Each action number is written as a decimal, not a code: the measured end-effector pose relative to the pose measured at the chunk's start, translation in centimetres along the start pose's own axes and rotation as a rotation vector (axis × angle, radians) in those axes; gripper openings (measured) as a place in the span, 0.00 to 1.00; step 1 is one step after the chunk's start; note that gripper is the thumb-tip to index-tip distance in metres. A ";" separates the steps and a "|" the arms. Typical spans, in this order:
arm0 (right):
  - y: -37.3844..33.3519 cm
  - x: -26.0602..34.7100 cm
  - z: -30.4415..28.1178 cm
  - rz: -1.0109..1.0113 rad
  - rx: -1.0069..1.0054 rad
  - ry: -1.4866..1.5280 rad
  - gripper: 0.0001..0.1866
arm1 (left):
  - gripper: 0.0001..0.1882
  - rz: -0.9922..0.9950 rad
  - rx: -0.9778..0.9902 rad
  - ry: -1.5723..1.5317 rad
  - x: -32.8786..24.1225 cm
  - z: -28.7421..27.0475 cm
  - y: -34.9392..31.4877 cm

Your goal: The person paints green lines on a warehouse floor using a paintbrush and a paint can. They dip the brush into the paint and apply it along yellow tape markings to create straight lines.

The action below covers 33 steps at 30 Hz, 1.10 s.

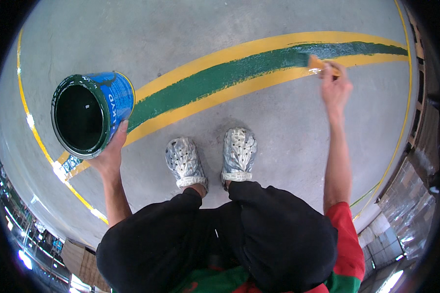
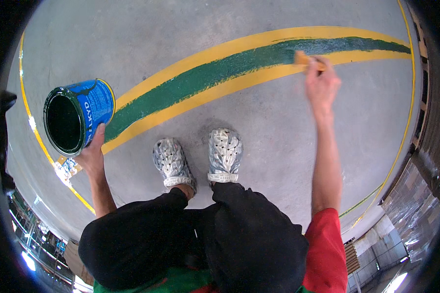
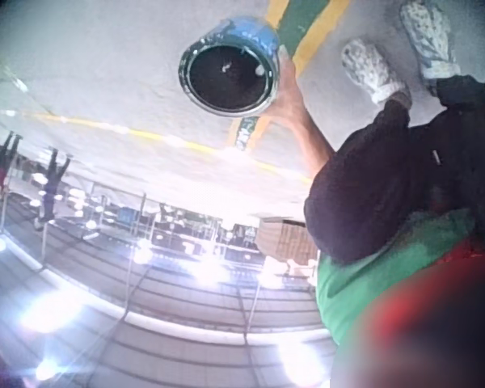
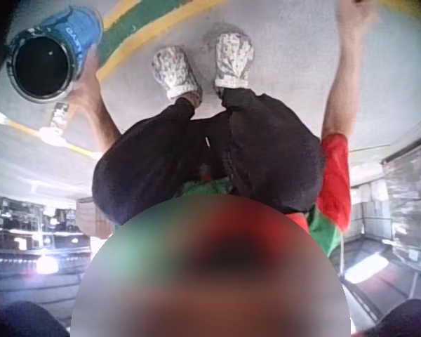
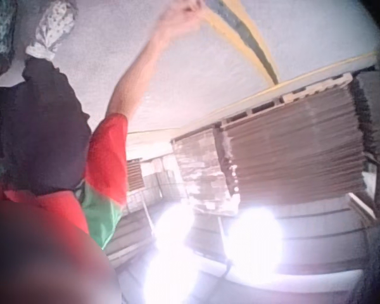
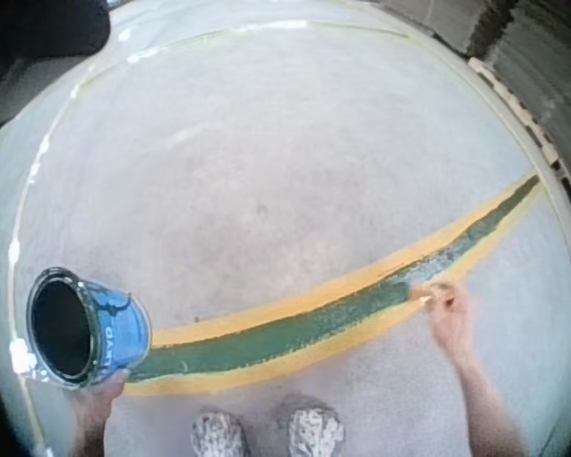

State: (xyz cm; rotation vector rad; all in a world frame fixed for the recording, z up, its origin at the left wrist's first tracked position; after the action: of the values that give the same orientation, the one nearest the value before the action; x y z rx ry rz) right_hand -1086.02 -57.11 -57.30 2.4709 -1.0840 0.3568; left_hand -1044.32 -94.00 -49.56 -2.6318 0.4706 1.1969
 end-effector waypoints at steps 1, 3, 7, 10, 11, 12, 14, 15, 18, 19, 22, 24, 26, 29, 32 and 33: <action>1.1 -1.6 -1.5 -0.066 -0.074 -0.198 0.11 | 0.44 -0.001 -0.022 0.061 -0.1 0.0 0.1; 1.5 -2.5 -1.2 -0.049 -0.008 -0.231 0.11 | 0.45 -0.036 0.012 -0.002 0.1 0.2 0.1; -3.0 12.4 4.2 -0.606 0.039 -0.159 0.21 | 0.45 -0.011 0.008 0.017 -0.2 0.6 0.1; -7.7 24.1 7.8 -0.569 0.172 0.334 0.19 | 0.45 0.044 0.002 0.044 -0.9 1.2 0.1; -8.3 26.2 8.6 -0.525 0.175 0.607 0.17 | 0.45 0.050 0.011 0.049 -1.1 1.4 0.2; -8.7 27.1 9.2 -0.490 0.222 0.870 0.16 | 0.45 0.072 0.011 0.076 -1.3 1.5 0.2; -8.1 24.8 9.1 -0.376 0.198 0.746 0.14 | 0.45 0.099 0.012 0.106 -1.5 1.5 0.2; -7.5 22.1 8.9 -0.314 0.263 0.694 0.14 | 0.45 0.103 0.015 0.110 -1.3 1.3 0.1; -4.2 9.6 5.6 0.003 0.010 0.455 0.09 | 0.42 0.058 0.038 0.028 -0.4 0.8 0.0; -2.8 6.2 3.1 -0.106 -0.062 0.252 0.09 | 0.40 0.016 0.031 0.002 0.0 0.5 -0.1; 1.0 -1.5 -2.0 -0.196 -0.109 -0.085 0.09 | 0.40 0.068 0.001 -0.063 0.0 0.2 -0.4; 2.2 -3.1 -3.1 -0.180 -0.065 -0.226 0.11 | 0.39 0.055 0.011 -0.069 -0.1 0.3 -0.4; 1.5 -0.1 -2.2 -0.170 -0.030 -0.195 0.15 | 0.39 0.026 0.015 -0.048 -0.4 0.3 -0.5; -3.0 12.5 3.4 -0.426 0.092 -0.026 0.27 | 0.40 0.008 0.027 -0.018 -0.8 0.7 -0.3; -8.1 24.6 6.9 -0.460 0.052 0.400 0.25 | 0.41 0.044 0.025 -0.009 -0.5 0.9 -0.6; -9.2 26.2 8.1 -0.372 0.199 0.627 0.21 | 0.41 0.067 0.017 0.005 -0.2 1.0 -0.7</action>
State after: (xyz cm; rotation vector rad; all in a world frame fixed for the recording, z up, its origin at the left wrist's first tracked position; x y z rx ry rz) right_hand -1061.21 -72.04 -56.67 2.3877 -0.3389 1.0644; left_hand -1044.87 -92.96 -49.97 -2.6243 0.5714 1.2004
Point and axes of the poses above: each hand's wrist, its own y-axis towards the middle knuckle, its own z-axis out of the palm, x = y × z, the point moved 6 cm from there along y, towards the middle knuckle, and after that the axes turned 15 degrees about -z, right-handed, at the moved point
